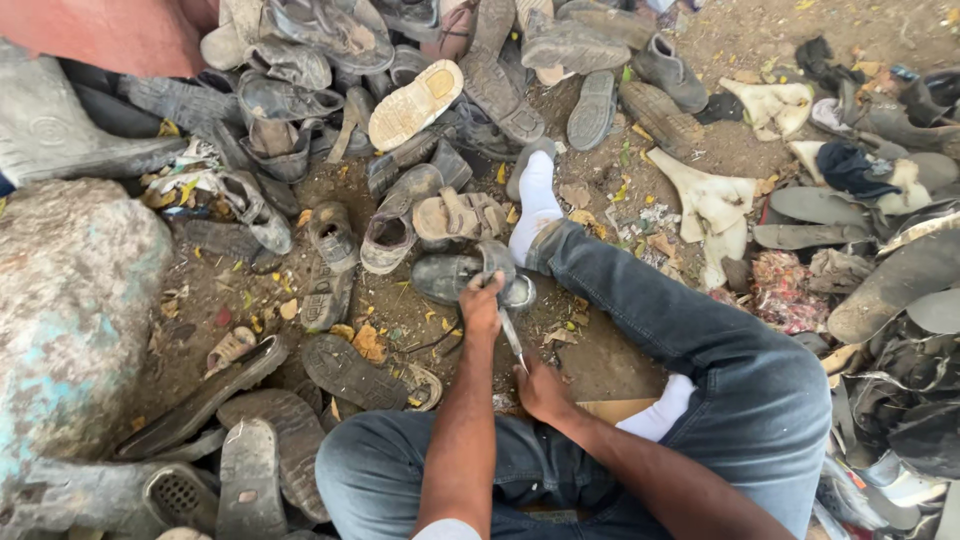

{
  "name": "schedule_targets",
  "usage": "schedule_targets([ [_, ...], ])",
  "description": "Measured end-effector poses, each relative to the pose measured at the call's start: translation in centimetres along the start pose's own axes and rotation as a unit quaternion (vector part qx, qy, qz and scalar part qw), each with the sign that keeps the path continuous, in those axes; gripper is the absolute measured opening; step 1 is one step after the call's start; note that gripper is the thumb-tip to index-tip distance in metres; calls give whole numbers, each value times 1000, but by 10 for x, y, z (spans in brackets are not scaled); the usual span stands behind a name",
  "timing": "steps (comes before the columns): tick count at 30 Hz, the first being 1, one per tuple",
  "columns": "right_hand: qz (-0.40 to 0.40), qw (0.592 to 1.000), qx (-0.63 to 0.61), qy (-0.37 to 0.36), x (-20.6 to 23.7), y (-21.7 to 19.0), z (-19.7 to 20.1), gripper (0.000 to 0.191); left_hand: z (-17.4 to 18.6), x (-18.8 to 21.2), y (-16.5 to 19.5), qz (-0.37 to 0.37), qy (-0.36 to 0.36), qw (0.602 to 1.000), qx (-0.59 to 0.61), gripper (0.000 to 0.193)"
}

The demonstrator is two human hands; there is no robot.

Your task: The person sits on the ground and uses a knife to cut apart several discarded shoes, separating soles and uppers. The person handles multiple shoes one at a time, cutting and prying them apart, then discards the pieces nearby.

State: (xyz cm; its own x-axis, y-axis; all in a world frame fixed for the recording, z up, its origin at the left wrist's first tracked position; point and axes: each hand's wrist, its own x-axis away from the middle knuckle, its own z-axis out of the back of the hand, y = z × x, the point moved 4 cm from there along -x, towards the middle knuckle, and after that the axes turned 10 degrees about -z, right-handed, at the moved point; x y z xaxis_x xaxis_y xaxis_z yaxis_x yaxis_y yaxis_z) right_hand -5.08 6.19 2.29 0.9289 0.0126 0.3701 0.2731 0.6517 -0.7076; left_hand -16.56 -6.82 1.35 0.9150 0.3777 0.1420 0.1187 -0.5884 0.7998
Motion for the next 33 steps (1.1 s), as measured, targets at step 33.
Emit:
schedule_targets([
  [33,128,990,-8,-65,-34,17,81,34,-56,39,18,-60,-383,583,-714,28],
])
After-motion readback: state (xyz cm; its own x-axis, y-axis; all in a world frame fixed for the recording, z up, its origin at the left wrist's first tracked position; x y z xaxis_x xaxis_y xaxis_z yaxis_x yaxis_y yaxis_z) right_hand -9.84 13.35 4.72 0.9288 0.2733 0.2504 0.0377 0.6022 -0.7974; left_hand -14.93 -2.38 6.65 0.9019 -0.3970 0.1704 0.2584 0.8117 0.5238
